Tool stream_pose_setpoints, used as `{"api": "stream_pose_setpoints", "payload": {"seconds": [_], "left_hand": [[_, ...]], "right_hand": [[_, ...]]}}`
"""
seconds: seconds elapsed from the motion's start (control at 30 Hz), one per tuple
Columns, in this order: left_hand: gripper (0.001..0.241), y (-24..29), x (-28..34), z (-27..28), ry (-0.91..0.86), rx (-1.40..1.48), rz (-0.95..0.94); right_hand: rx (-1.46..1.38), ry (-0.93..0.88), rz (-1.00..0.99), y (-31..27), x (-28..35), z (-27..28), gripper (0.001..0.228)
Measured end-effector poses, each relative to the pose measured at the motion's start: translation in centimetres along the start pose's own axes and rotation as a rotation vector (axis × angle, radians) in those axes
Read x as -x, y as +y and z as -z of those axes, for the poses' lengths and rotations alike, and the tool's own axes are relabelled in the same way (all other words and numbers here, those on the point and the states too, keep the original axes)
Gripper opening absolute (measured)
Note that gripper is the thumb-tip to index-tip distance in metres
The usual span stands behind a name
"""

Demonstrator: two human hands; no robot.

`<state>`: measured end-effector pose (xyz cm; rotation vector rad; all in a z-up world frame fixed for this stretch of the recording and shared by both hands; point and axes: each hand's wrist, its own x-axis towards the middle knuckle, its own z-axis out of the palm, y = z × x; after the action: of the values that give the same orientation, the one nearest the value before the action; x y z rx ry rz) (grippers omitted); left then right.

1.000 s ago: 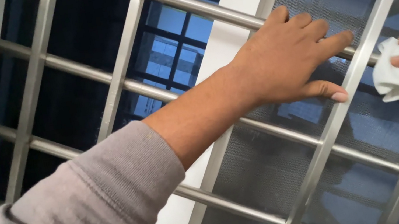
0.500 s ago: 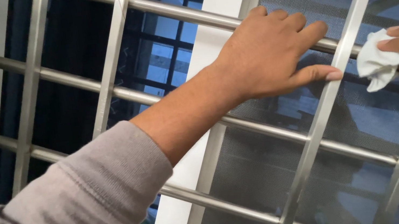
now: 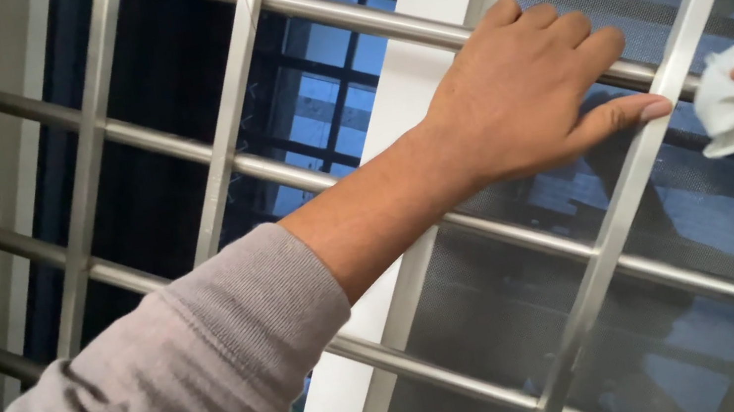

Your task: The person cleans a metal window grille using a white cloth. They wipe the horizontal and vertical bars of the grille and the adjacent window frame, moving from the lower section upwards.

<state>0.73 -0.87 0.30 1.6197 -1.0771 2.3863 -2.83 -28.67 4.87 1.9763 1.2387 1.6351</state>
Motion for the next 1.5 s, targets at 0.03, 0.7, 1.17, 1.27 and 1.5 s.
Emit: {"api": "stream_pose_setpoints", "payload": {"seconds": [0.03, 0.7, 1.17, 1.27, 1.5], "left_hand": [[0.066, 0.1, -0.1, 0.0, -0.010, 0.006, -0.002], [0.075, 1.1, -1.2, 2.3, -0.263, 0.041, 0.168], [0.082, 1.1, -0.6, 1.2, -0.150, 0.019, 0.221], [0.083, 1.2, -0.6, 2.6, 0.012, 0.166, 0.212], [0.093, 1.6, 0.0, 1.0, 0.196, 0.318, -0.012]], "right_hand": [[0.032, -0.004, 0.009, -0.1, 0.0, 0.2, 0.044], [0.034, 0.265, -0.092, -1.2, -6.1, 1.0, 0.021], [-0.144, 0.229, -0.108, -6.3, -7.1, 1.4, 0.028], [0.071, 0.220, 0.024, -9.3, -6.6, 2.5, 0.030], [-0.088, 0.121, -0.028, -3.6, -2.6, -0.8, 0.025]]}}
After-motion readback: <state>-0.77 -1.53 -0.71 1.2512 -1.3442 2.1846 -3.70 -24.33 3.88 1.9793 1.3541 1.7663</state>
